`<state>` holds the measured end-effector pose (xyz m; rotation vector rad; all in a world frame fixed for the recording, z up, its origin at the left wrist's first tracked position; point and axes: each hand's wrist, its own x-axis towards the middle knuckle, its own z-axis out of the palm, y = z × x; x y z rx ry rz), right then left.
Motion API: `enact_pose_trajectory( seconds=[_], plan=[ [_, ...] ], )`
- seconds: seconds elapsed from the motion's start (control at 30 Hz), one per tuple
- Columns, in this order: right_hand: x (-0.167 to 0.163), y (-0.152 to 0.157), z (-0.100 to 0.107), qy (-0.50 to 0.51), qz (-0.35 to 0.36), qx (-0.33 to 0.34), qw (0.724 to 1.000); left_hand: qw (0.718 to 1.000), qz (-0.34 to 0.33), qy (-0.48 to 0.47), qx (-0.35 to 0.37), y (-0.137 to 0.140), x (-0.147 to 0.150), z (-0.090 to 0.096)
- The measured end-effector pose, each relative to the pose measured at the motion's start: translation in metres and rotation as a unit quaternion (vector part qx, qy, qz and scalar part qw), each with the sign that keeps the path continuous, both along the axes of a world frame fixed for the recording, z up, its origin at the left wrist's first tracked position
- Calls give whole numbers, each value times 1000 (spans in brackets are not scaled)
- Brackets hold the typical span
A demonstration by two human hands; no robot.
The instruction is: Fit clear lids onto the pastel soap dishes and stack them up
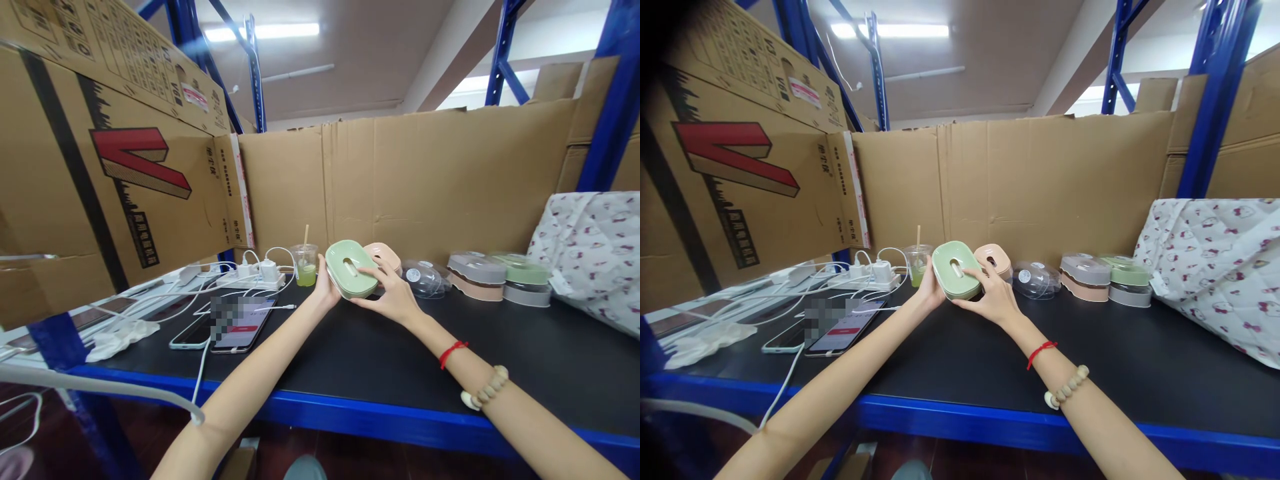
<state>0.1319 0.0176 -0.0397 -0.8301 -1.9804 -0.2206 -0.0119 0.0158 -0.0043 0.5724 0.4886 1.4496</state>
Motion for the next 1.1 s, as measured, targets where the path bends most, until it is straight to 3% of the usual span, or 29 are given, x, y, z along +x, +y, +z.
enact_pose_trajectory(
  seconds=[0.37, 0.6, 0.7, 0.8, 0.9, 1.0, 1.1],
  plan=[
    [-1, 1, 0, 12, 10, -29, 999, 995, 23, 58, 78, -3, 0, 1],
    [0, 2, 0, 77, 78, -60, 992, 997, 56, 51, 21, -5, -1, 3],
    [-5, 1, 2, 187, 110, -129, 968, 997, 65, 32, 14, -6, 0, 4],
    [-11, -3, 6, 312, 120, -255, 907, 997, 61, 47, 16, -7, 2, 2],
    [-16, -7, 11, 363, 109, -350, 857, 995, 50, 77, 42, -6, 3, -1],
    [-19, -10, 12, 383, 105, -365, 842, 989, 63, 123, 55, -2, 3, -5],
    [-19, -11, 12, 410, 104, -325, 846, 978, 96, 181, 46, 3, 2, -9]
  ],
)
